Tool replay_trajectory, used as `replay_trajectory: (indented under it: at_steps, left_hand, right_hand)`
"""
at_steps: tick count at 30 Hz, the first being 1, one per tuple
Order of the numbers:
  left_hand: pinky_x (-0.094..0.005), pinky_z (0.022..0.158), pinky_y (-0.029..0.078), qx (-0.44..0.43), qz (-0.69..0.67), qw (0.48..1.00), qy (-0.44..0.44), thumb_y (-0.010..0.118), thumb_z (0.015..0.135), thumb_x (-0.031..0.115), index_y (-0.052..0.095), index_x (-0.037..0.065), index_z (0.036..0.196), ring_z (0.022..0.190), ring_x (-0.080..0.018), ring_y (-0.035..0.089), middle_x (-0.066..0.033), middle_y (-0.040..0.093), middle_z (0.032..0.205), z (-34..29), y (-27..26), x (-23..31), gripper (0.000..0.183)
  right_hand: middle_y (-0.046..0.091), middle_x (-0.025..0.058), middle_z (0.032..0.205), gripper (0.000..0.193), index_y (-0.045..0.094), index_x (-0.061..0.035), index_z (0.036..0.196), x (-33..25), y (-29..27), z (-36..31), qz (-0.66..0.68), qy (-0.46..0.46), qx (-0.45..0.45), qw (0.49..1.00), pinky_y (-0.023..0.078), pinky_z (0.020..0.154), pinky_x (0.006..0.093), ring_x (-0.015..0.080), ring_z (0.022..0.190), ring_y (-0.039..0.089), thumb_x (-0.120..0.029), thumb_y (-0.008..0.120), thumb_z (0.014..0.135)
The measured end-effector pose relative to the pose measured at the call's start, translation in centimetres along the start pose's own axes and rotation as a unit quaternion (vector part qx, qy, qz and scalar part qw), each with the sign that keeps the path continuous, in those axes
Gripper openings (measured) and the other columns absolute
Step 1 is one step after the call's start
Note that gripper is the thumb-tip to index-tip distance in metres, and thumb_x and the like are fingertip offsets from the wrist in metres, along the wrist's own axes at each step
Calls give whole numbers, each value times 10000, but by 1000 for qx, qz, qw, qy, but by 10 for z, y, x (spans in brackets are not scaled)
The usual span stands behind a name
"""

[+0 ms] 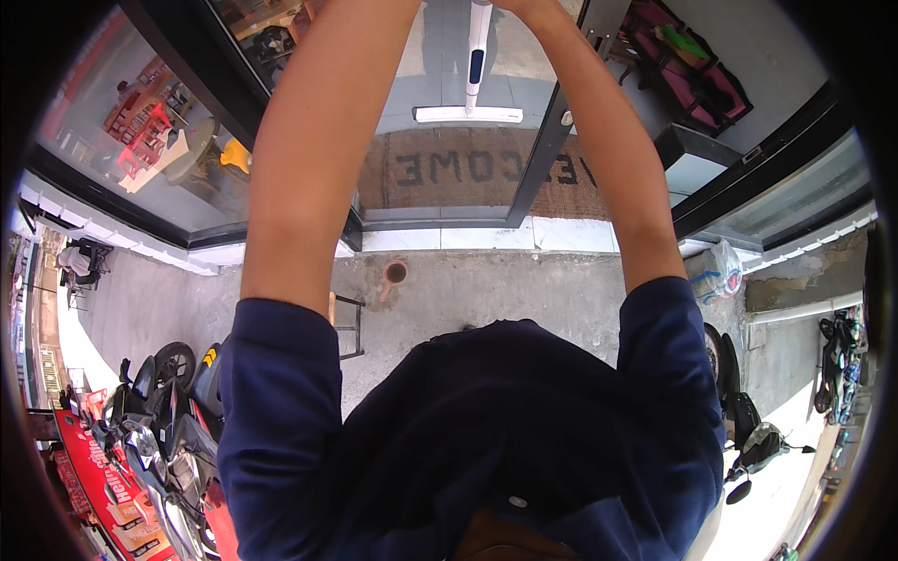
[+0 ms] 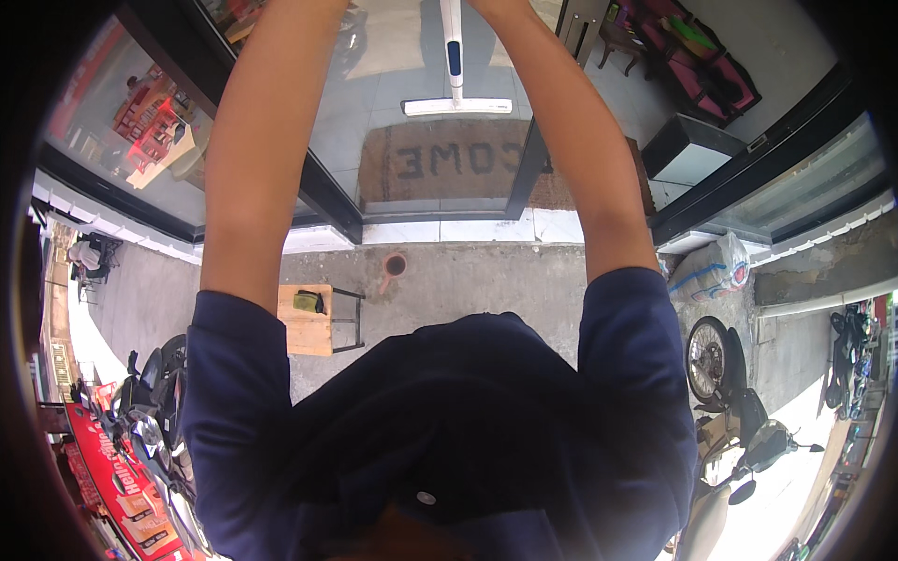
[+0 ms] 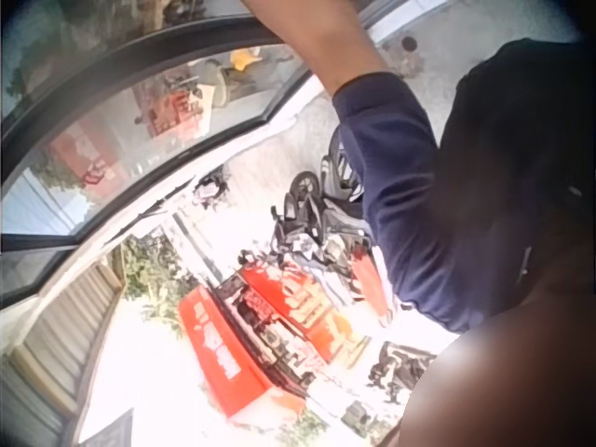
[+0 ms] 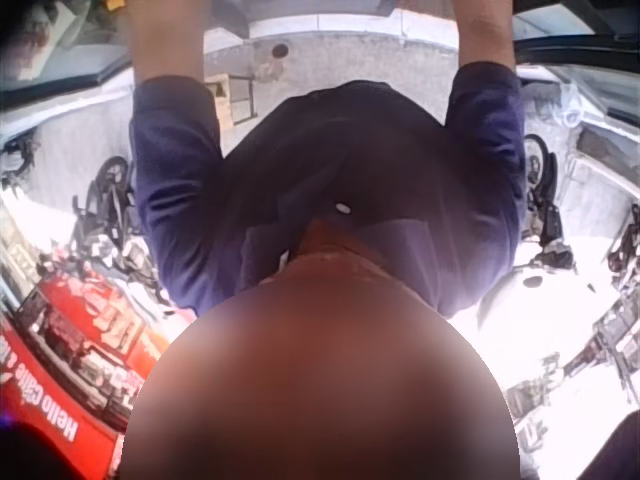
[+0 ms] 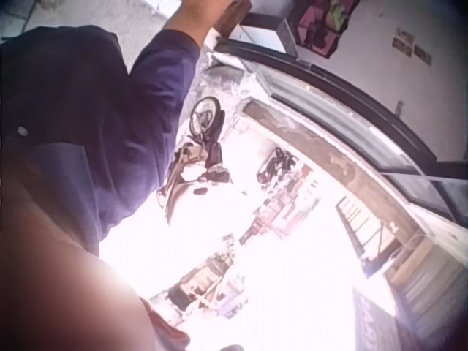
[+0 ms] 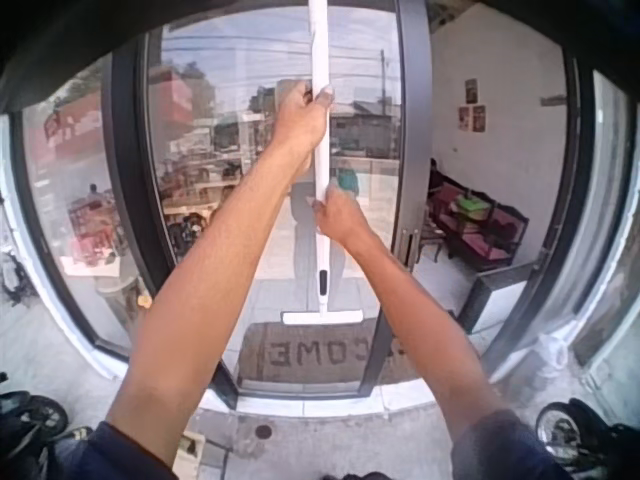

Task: The person cleans a glass door using a long-handled squeegee, pulling it vertically across the pane and then holding the tool in both hands.

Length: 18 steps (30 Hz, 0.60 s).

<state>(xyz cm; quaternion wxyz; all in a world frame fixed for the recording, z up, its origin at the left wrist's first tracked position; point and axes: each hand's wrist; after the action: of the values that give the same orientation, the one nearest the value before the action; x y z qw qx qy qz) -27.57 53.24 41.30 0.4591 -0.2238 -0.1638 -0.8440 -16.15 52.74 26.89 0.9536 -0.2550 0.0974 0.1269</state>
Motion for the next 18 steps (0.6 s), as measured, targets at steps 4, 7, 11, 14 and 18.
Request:
replay_trajectory:
  at_steps: [4,7,11,14,18]
  left_hand:
    - [-308,754,460,2,-14,999,-43,586,955,170,575,5,1024,826,-153,575,-74,633,898,-37,2,-72,180]
    - [-303,737,475,22,65,997,-46,583,956,151,557,6,1046,806,-153,587,-69,627,886,-80,-30,-132,172]
    - [-319,777,474,-15,-6,987,-159,608,943,196,523,-8,1130,865,-184,596,-84,622,952,-141,-5,-155,289]
    - [-342,911,470,-57,138,958,-243,611,942,305,502,-52,1210,1050,-236,626,-163,648,1133,-184,-3,-176,460]
    - [-344,898,483,-155,190,930,-275,590,947,371,507,-50,1206,1013,-243,651,-176,660,1097,-222,-10,-184,501]
  right_hand:
    - [651,276,942,323,556,64,1029,32,43,-49,-63,113,-97,987,492,815,478,442,944,626,-213,632,882]
    - [651,296,830,465,526,93,1047,3,60,-64,56,150,-135,978,521,745,490,468,835,647,-323,654,884]
    - [646,304,878,419,522,74,1081,55,85,-134,56,237,-180,953,507,780,508,480,884,635,-245,685,863]
    - [643,307,918,408,546,65,1084,85,114,-189,14,235,-158,959,508,806,500,468,922,632,-218,710,840]
    - [648,289,932,385,595,62,1019,103,131,-236,43,298,-205,931,509,819,491,444,936,636,-220,747,803]
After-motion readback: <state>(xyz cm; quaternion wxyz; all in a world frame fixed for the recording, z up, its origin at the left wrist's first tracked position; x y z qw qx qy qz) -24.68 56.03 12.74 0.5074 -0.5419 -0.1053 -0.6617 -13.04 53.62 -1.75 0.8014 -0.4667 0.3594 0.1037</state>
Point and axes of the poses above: each hand's wrist, its own z-axis towards the middle knuckle, its own y-axis out of the palm, x = y × z
